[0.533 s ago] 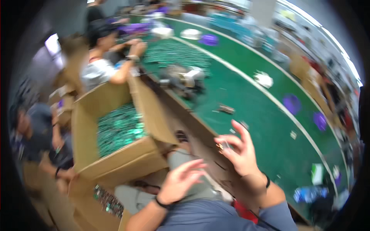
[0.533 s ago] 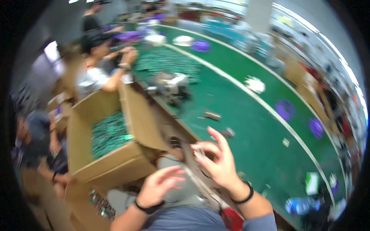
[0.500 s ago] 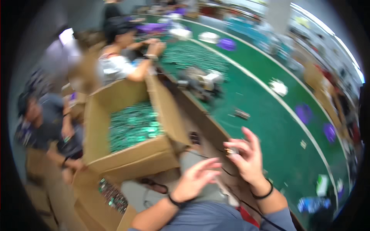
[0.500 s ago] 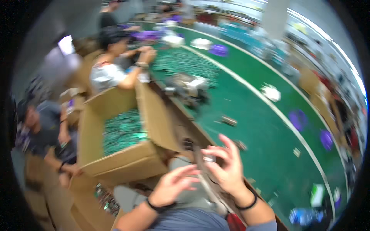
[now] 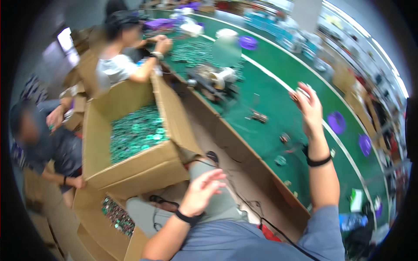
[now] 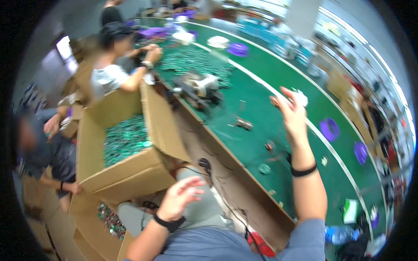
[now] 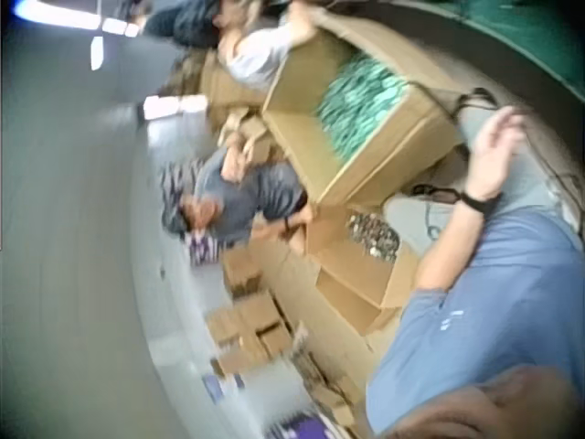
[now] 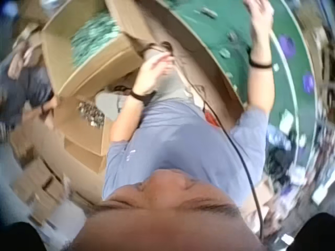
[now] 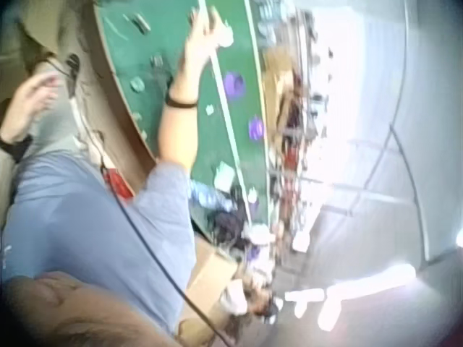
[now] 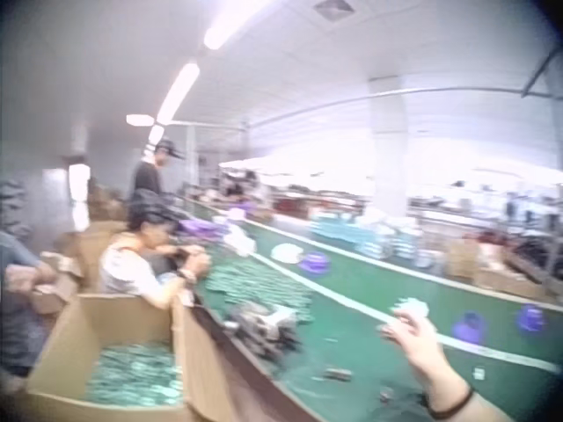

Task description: The person picks up a green circuit board from a box, threads a wire through its center, and pulls the wire taut. They then place the board onto a green table and pick up another circuit board from the box to repeat the process.

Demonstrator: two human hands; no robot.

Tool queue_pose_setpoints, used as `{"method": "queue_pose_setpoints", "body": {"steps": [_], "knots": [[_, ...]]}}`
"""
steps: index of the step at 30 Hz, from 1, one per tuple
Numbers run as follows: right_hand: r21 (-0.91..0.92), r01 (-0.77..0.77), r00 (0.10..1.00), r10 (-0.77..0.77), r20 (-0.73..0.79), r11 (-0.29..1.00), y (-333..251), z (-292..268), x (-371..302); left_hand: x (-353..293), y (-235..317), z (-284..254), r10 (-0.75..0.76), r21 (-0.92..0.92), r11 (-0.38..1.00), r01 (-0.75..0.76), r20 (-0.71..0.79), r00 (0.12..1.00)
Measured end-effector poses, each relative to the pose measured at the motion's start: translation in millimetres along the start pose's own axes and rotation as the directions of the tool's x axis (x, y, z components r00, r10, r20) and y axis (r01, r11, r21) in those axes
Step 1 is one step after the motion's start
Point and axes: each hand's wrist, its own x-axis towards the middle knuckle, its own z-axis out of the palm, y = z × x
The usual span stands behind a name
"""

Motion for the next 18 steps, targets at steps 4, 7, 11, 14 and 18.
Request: {"method": "queue_pose_setpoints", "body": {"steps": [4, 7, 11, 14, 18], "knots": [[0.041, 0.020, 0.998, -0.017, -0.068, 0.999, -33.2, -25.7, 14.4, 6.6, -2.8, 0.4, -0.035, 0.028, 0.999, 0.035, 0.015, 0.999], [0.091, 0.069, 0.991, -0.058, -0.120, 0.993, -55.2, -48.2, 12.3, 7.3, -10.3, 1.4, -0.051, 0.041, 0.998, 0.050, 0.040, 0.998], [-0.345, -0.187, 0.962, 0.242, 0.124, 0.920, -49.1, -66.7, 18.2, 10.5, -12.1, 10.1, -0.048, 0.070, 0.997, 0.042, 0.082, 0.996], [-0.580, -0.093, 0.923, 0.288, 0.254, 0.810, -13.9, -69.1, -3.9, 8.5, -14.4, 15.1, -0.068, 0.104, 0.993, 0.057, 0.096, 0.993], [-0.746, -0.004, 0.943, 0.250, 0.218, 0.666, -8.6, -65.5, -50.1, 6.3, -17.8, 15.3, -0.079, 0.089, 0.994, 0.069, 0.104, 0.992]]}}
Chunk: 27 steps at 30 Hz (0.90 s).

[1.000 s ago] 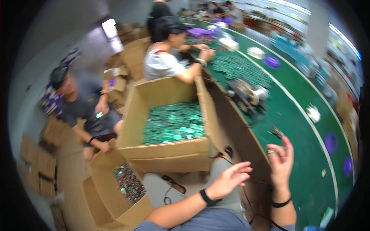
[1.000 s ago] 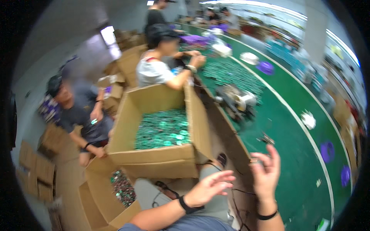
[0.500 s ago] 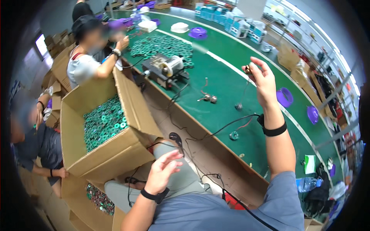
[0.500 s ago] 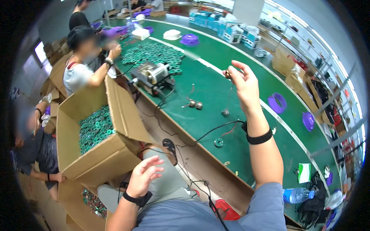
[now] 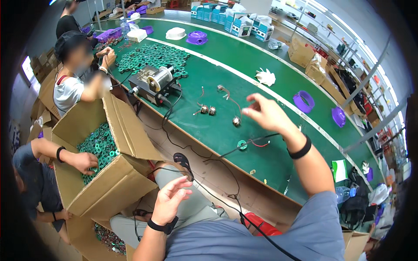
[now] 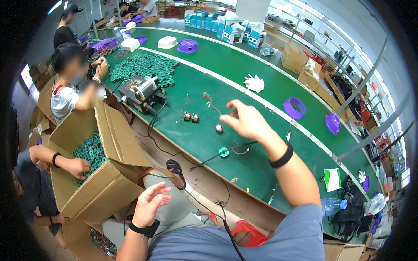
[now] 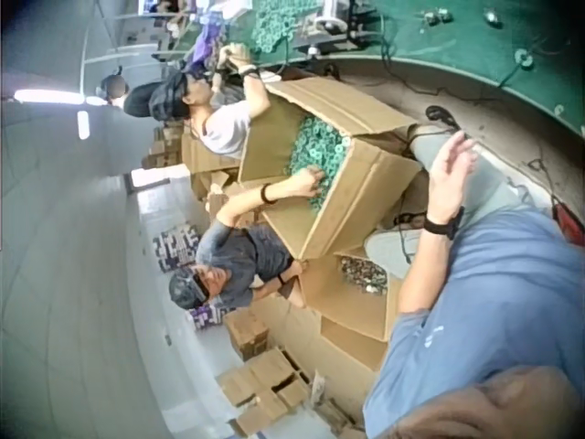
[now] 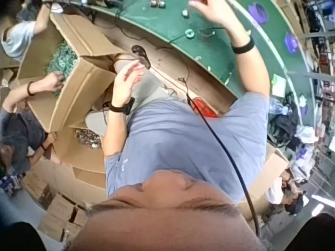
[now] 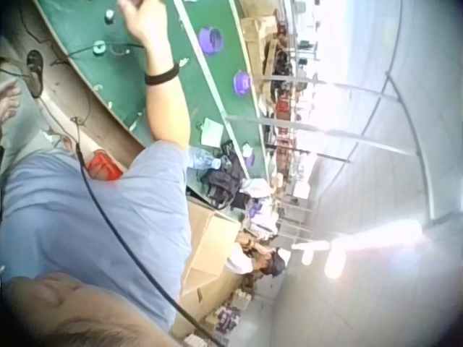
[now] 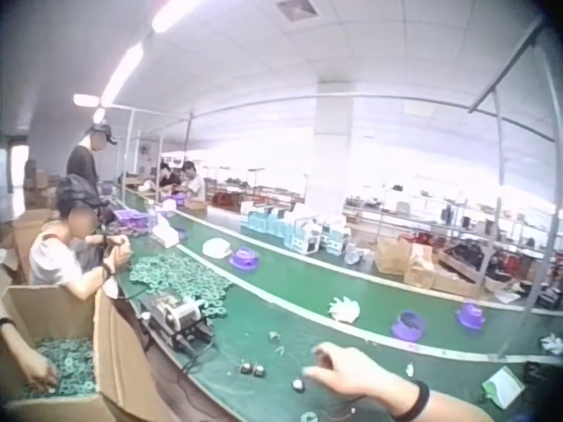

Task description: The person picks up a green circuit board from a box, threads a wire through its center, and pulls the wire taut. They then place the board onto a green table and pick up another circuit board from the box to repeat the process.

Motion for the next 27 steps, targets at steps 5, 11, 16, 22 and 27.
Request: {"method": "queue_pose_setpoints", "body": {"steps": [5, 11, 16, 22, 27], "knots": [[-0.390, -0.108, 0.948, 0.213, 0.237, 0.914, -7.8, 8.9, -51.5, 3.7, -1.4, -2.2, 0.008, 0.026, 1.000, -0.008, 0.009, 1.000], [-0.364, 0.119, 0.962, -0.016, 0.273, 0.924, -16.9, 30.5, -62.1, 13.1, 8.6, 6.8, 0.081, 0.119, 0.989, -0.090, 0.073, 0.994], [0.272, 0.330, 0.818, -0.418, 0.396, 0.904, -110.1, 60.0, -77.0, -11.2, 13.7, 13.0, 0.181, 0.092, 0.977, -0.190, 0.097, 0.979], [0.424, 0.051, 0.660, -0.349, 0.665, 0.904, -151.0, 127.0, -88.0, -31.5, -19.1, -18.7, 0.242, -0.176, 0.958, -0.225, 0.082, 0.967], [0.330, 0.215, 0.504, -0.394, 0.769, 0.919, -195.0, 168.8, -70.2, -72.2, -35.2, -51.4, 0.191, 0.028, 0.981, -0.190, -0.227, 0.955]]}}
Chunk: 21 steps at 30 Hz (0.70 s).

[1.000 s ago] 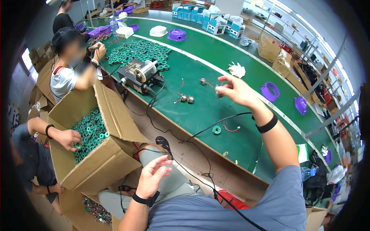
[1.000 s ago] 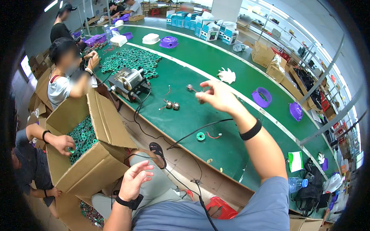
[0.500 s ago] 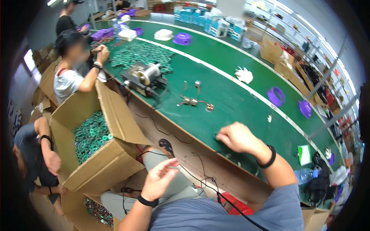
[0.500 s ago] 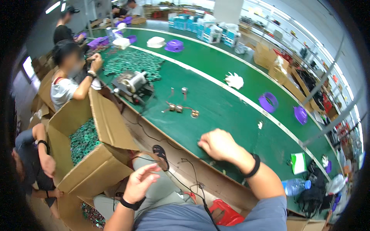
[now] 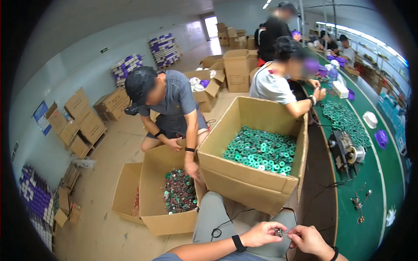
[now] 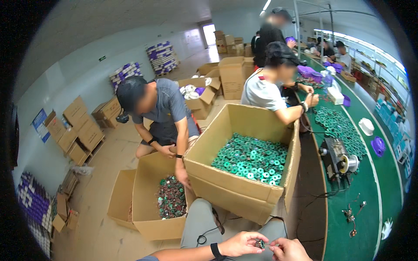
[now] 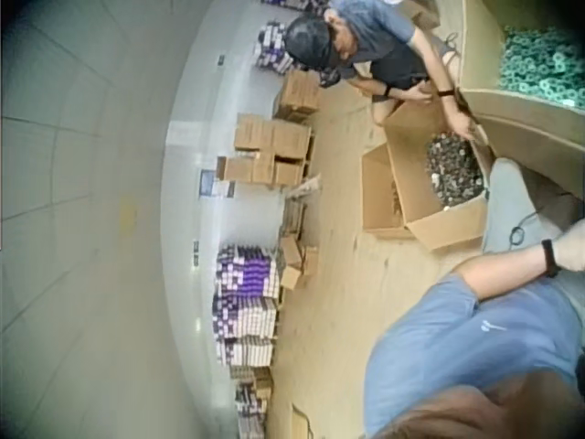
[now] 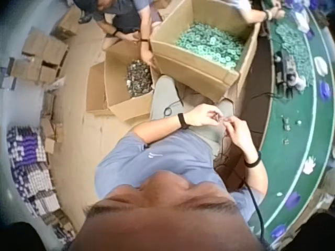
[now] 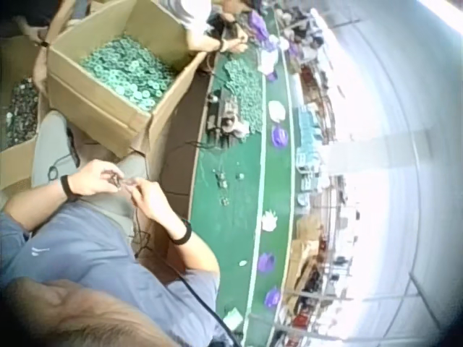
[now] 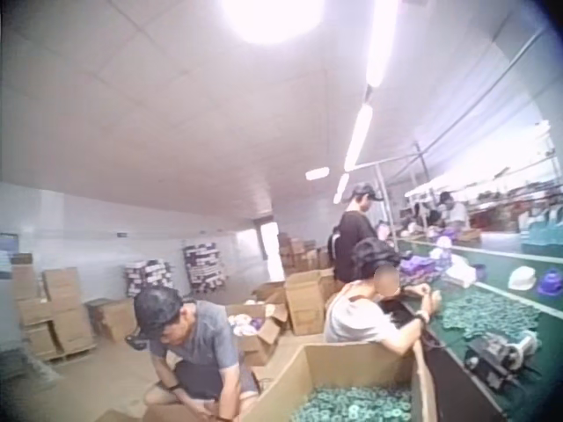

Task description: The person picks up a green circuit board from a box, threads a wire through its center, and pulls the wire taut. They then place the board onto a green table and pick up another circuit board from the box to repeat the process.

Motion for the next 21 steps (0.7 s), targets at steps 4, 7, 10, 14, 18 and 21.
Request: {"method": "queue_pose_setpoints", "body": {"steps": [4, 7, 10, 14, 18, 21], "knots": [[-0.107, 0.168, 0.984, -0.161, 0.070, 0.980, 13.9, 9.5, 26.3, -8.1, -2.7, -6.2, 0.019, 0.363, 0.931, 0.041, -0.159, 0.987], [-0.114, 0.269, 0.963, -0.268, 0.029, 0.956, 25.2, 11.6, 33.2, -5.9, -15.1, -4.0, 0.182, 0.423, 0.901, -0.094, -0.172, 0.968], [-0.104, 0.206, 0.978, -0.206, 0.006, 0.973, 31.3, 6.0, 39.3, 4.9, -19.7, -10.6, 0.037, 0.343, 0.939, 0.032, -0.191, 0.981], [-0.156, 0.357, 0.933, -0.359, 0.012, 0.921, 64.7, 2.1, 58.1, 18.7, 22.2, -11.5, 0.001, 0.452, 0.884, 0.118, -0.255, 0.967], [0.074, 0.327, 0.945, -0.328, -0.007, 0.942, 57.7, -10.0, 59.3, 29.9, 29.8, -14.2, 0.066, 0.359, 0.933, 0.016, -0.216, 0.974], [0.198, 0.319, 0.947, -0.321, -0.022, 0.927, 69.2, -10.0, 60.2, 42.9, 19.2, -15.5, 0.048, 0.318, 0.948, 0.025, -0.219, 0.975]]}}
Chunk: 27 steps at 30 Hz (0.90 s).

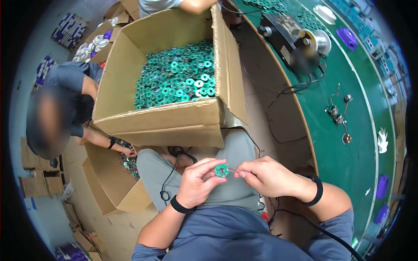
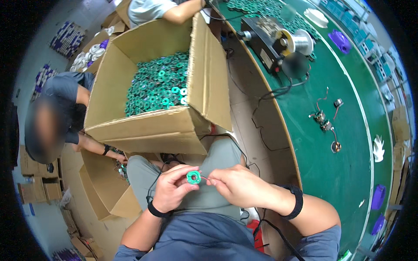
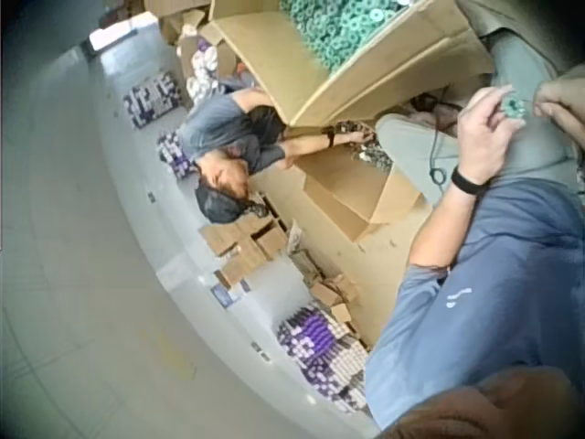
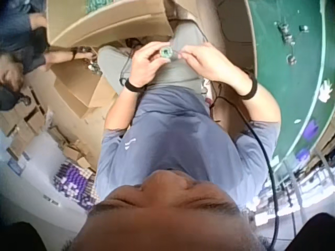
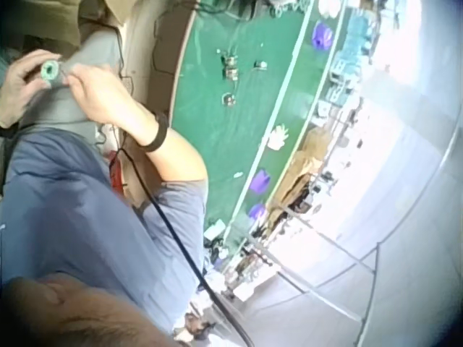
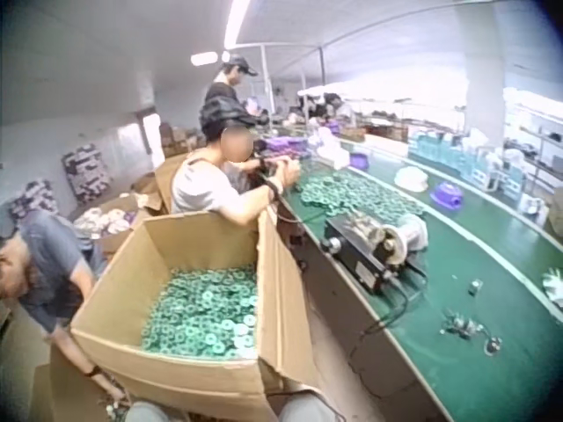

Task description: The person picks up a green circuit board from a box, threads a wire through its center, and pulls the wire taut. They then place the board onto a green table and pick up another circuit board from the box to repeat the process.

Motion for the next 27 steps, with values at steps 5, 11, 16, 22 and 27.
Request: {"method": "queue_pose_setpoints", "body": {"steps": [5, 11, 16, 22, 27], "knots": [[0.031, -0.063, 0.998, 0.063, 0.014, 0.998, 1.0, -5.5, -5.2, 4.1, -3.0, 8.3, 0.085, 0.135, 0.987, -0.084, -0.004, 0.996], [0.101, -0.269, 0.963, 0.263, 0.062, 0.958, -4.9, -13.1, 3.9, 11.1, 1.5, 8.6, 0.030, -0.036, 0.999, -0.031, -0.044, 0.999], [0.166, -0.174, 0.984, 0.163, 0.076, 0.971, -2.6, -10.2, 4.4, 8.3, 0.5, -1.4, 0.008, -0.017, 1.000, -0.007, 0.036, 0.999], [0.134, -0.076, 0.996, 0.068, 0.066, 0.988, 2.2, -5.6, 4.2, 13.1, -0.7, 4.3, 0.121, 0.144, 0.983, -0.111, -0.063, 0.991], [0.213, -0.222, 0.965, 0.183, 0.190, 0.952, -10.8, -14.6, 9.9, 16.8, -4.2, 2.4, 0.186, 0.224, 0.961, -0.161, -0.095, 0.978]]}}
